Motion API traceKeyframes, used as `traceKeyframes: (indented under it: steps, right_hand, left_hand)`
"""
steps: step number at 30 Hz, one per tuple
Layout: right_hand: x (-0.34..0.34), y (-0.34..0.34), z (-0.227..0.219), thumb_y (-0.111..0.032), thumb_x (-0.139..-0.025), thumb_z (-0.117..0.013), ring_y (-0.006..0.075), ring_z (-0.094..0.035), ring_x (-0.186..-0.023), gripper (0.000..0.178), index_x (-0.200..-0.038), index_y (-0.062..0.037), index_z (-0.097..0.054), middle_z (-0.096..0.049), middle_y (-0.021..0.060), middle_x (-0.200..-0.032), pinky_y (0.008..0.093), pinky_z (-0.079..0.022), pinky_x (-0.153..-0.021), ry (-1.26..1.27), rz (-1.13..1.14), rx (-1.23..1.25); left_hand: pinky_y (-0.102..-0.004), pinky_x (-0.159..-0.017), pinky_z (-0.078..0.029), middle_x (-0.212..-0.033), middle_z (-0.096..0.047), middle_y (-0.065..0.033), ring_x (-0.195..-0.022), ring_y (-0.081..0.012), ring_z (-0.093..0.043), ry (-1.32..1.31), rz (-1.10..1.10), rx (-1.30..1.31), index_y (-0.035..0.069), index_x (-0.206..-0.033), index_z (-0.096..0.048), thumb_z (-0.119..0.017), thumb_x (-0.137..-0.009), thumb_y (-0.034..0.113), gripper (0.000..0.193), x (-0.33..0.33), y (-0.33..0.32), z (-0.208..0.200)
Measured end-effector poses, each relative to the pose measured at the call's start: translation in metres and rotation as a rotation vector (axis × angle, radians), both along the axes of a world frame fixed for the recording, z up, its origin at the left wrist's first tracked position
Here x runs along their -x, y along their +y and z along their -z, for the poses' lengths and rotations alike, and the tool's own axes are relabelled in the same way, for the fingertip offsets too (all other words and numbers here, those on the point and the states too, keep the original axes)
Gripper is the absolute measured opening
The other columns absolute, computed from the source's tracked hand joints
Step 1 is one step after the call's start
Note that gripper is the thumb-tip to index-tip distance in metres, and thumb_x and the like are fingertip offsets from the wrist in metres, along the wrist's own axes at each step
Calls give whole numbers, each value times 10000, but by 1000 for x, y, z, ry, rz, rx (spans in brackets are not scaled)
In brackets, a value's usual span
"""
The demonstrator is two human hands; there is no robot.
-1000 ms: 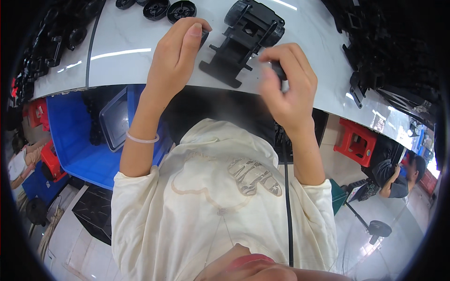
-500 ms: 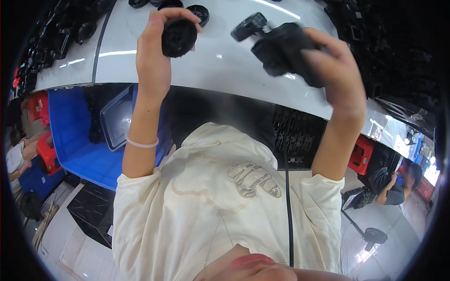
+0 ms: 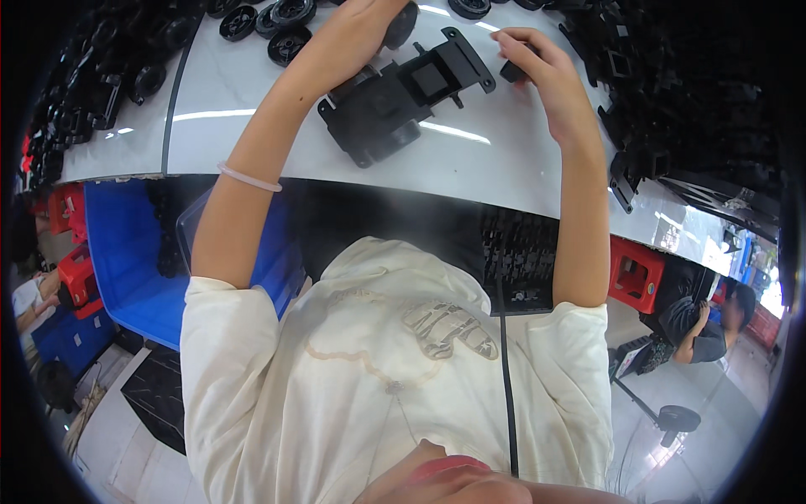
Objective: The person assembles toy vehicle chassis by attaching wheels to plastic chassis frames by hand and placing each assembled chassis onto a pile.
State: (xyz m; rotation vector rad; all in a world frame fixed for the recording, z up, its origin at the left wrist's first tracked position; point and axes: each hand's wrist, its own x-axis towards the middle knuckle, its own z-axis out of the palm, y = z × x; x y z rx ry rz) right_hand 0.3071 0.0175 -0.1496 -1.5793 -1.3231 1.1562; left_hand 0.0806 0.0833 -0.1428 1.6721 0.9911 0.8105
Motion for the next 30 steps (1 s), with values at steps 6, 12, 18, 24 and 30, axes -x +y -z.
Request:
traceKeyframes:
  steps: [6,12,18,24,30]
  right_hand:
    - [29,-61,12,-160,-818,-717,99,-555,-871,319,-1100,-41,-625,-601,39,-964,227,-437,-790,121,160,-310]
    - [33,-29,14,-75,-810,-657,109,-568,-885,336,-1140,-44,-603,-605,46,-1028,231,-438,-812,-95,28,-343]
    - [41,-24,1,-47,-865,-611,106,-575,-828,202,-1060,2,-602,-619,46,-894,238,-460,-765,128,136,-161]
    - [34,-27,4,-41,-857,-615,122,-590,-878,206,-1057,4,-604,-637,69,-958,242,-461,-810,101,113,-221]
    - [30,-29,7,-37,-860,-611,130,-593,-895,199,-1055,6,-604,-641,78,-963,247,-460,-822,112,107,-192]
  left_hand:
    - [-240,-683,-358,-777,-399,15,-740,-80,-380,-32,-4,65,42,-906,-508,-322,-1040,347,382,-2,-9,10]
    - [-243,-690,-375,-784,-442,1,-730,-91,-412,-180,-131,177,37,-950,-518,-298,-1043,310,362,-12,-41,11]
    - [-356,-727,-415,-799,-503,-176,-768,-316,-521,130,-87,-68,-3,-952,-466,-326,-1032,313,354,-14,-43,-15]
    - [-394,-722,-416,-793,-517,-220,-771,-382,-524,204,-20,-97,-9,-910,-441,-314,-1032,335,386,-12,-37,-1]
    - [-393,-716,-417,-781,-511,-222,-762,-378,-524,333,-96,-93,-17,-922,-447,-305,-1033,351,409,-23,-38,-10]
